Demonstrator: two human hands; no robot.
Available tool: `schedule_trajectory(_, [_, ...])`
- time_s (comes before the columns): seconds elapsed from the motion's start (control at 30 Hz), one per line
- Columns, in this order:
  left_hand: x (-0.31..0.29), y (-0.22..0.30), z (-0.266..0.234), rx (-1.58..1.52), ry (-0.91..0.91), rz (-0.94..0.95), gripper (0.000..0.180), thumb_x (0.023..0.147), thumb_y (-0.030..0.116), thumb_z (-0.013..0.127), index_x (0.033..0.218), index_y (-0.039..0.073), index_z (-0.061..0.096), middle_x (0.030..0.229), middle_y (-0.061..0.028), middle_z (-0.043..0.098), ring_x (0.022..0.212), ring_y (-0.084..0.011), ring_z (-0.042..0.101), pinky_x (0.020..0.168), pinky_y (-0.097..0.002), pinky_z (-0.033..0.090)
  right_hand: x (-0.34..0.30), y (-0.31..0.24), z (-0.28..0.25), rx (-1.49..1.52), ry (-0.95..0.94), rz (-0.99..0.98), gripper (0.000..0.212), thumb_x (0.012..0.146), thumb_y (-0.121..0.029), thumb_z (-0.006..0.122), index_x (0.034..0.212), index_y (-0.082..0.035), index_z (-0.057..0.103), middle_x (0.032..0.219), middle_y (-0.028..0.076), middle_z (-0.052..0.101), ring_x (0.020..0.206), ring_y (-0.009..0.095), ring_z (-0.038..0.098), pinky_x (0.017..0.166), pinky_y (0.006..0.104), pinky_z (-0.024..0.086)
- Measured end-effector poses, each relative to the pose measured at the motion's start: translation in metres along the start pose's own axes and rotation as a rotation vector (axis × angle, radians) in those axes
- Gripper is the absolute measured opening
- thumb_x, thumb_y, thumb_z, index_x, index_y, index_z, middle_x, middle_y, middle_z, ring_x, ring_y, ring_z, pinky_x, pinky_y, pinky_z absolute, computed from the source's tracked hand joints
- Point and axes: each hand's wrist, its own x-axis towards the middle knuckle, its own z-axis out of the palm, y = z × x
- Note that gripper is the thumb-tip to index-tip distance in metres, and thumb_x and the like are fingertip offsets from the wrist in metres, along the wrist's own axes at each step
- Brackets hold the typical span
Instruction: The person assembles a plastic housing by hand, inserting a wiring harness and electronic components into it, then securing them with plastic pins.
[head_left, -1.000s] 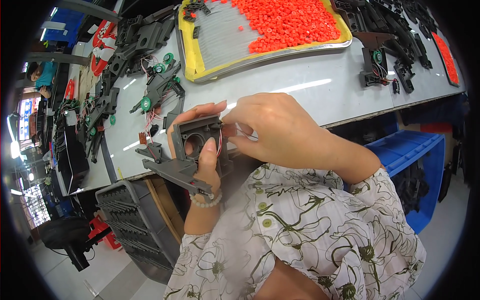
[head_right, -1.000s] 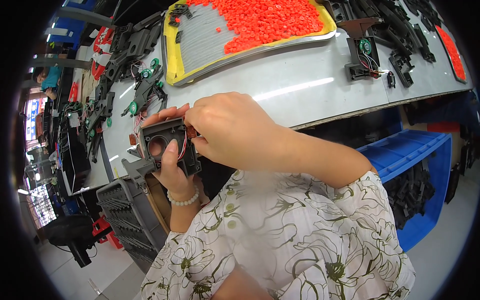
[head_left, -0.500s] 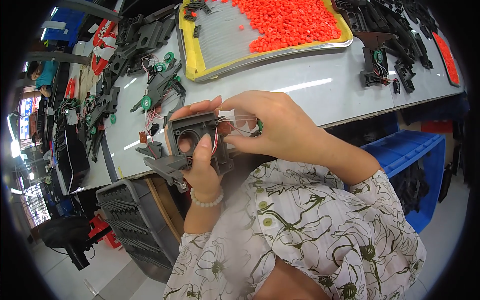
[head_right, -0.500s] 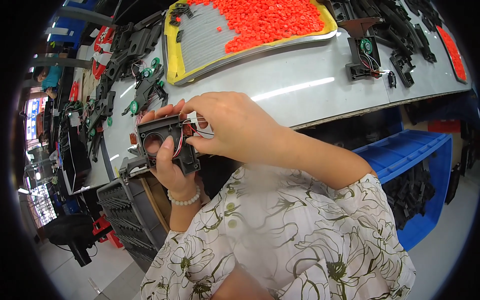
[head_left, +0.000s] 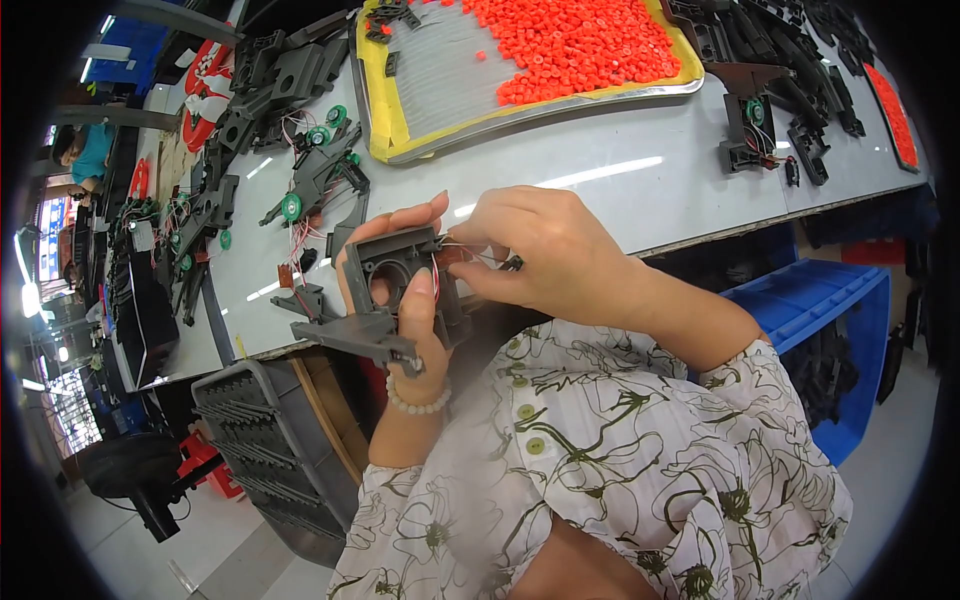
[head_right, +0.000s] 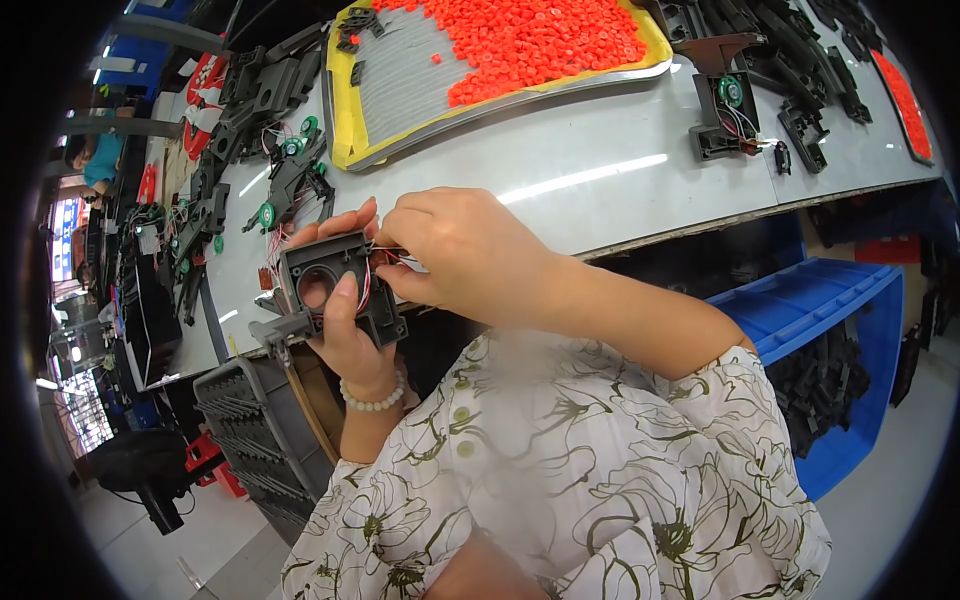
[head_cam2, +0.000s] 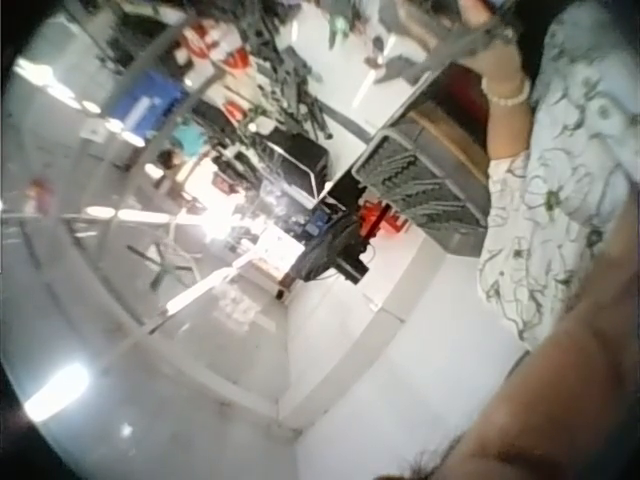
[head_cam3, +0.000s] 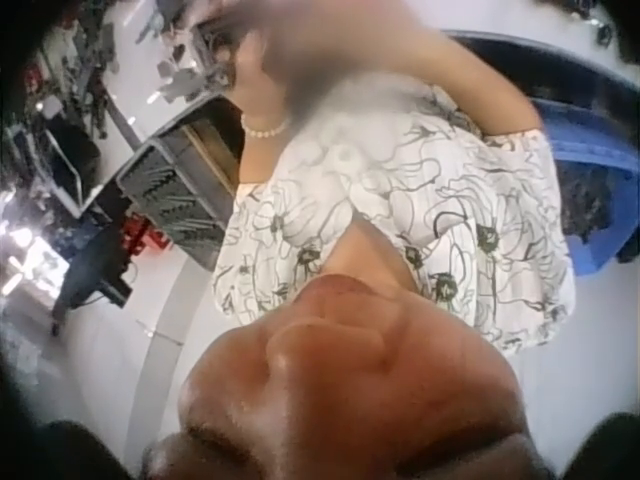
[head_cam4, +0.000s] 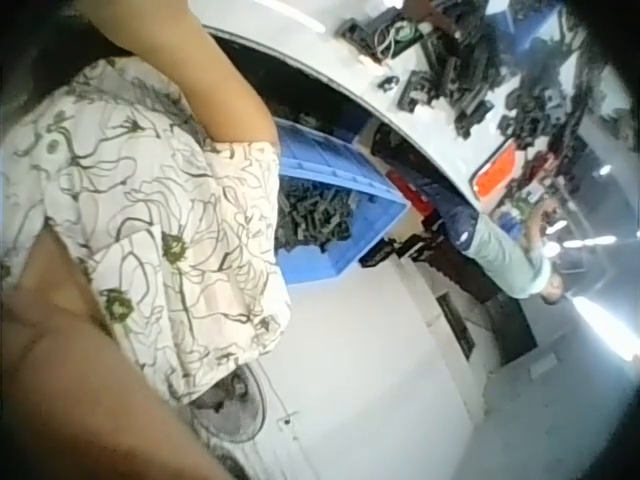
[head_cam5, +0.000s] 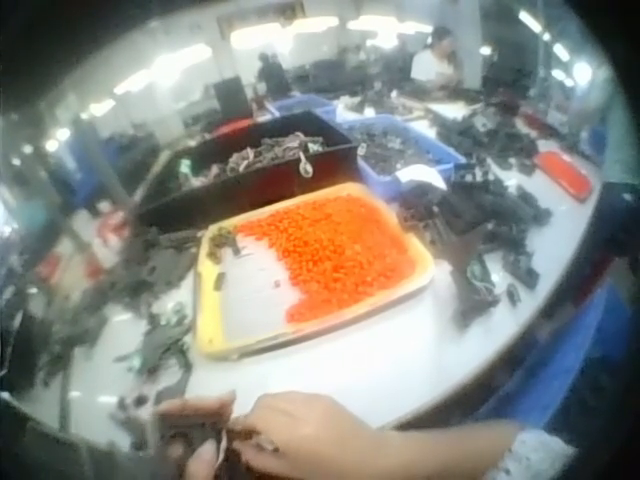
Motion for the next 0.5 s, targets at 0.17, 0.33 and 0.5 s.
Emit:
schedule_trajectory(0.17, [0.004, -0.001, -0.004, -0.078, 0.014, -0.022, 0.045, 0.077, 0.007, 0.051, 0.119, 0.000, 0.037, 0.113, -0.0224, 0.051, 0.108, -0.0314, 0.052, 0.091, -0.0401, 0.045, 0.004, 0.003, -0.010, 0.177, -0.103, 0.150, 0.026, 0.071, -0.016, 0.069, 0.086, 0.002, 0.058, 0.077, 0.011, 0.061, 0.073, 0.024, 0.060, 0.066, 0.0325, 0.049])
schedule_trajectory(0.33, [0.010, 0.004, -0.007, -0.229, 0.006, -0.037, 0.047, 0.077, 0.002, 0.048, 0.123, 0.000, 0.037, 0.113, -0.0237, 0.051, 0.109, -0.0336, 0.052, 0.081, -0.0369, 0.052, 0.000, 0.019, -0.023, 0.619, -0.198, 0.543, 0.032, 0.083, -0.012, 0.063, 0.112, 0.001, 0.054, 0.098, 0.005, 0.060, 0.088, 0.013, 0.056, 0.083, 0.0292, 0.044])
schedule_trajectory(0.5, [0.010, 0.006, -0.008, -0.258, -0.018, -0.026, 0.047, 0.077, 0.000, 0.046, 0.123, -0.001, 0.037, 0.114, -0.0245, 0.050, 0.109, -0.0343, 0.052, 0.083, -0.0377, 0.051, -0.006, 0.029, -0.029, 0.778, -0.343, 0.591, 0.027, 0.084, -0.005, 0.060, 0.109, 0.002, 0.053, 0.101, 0.006, 0.058, 0.089, 0.011, 0.056, 0.082, 0.0265, 0.046])
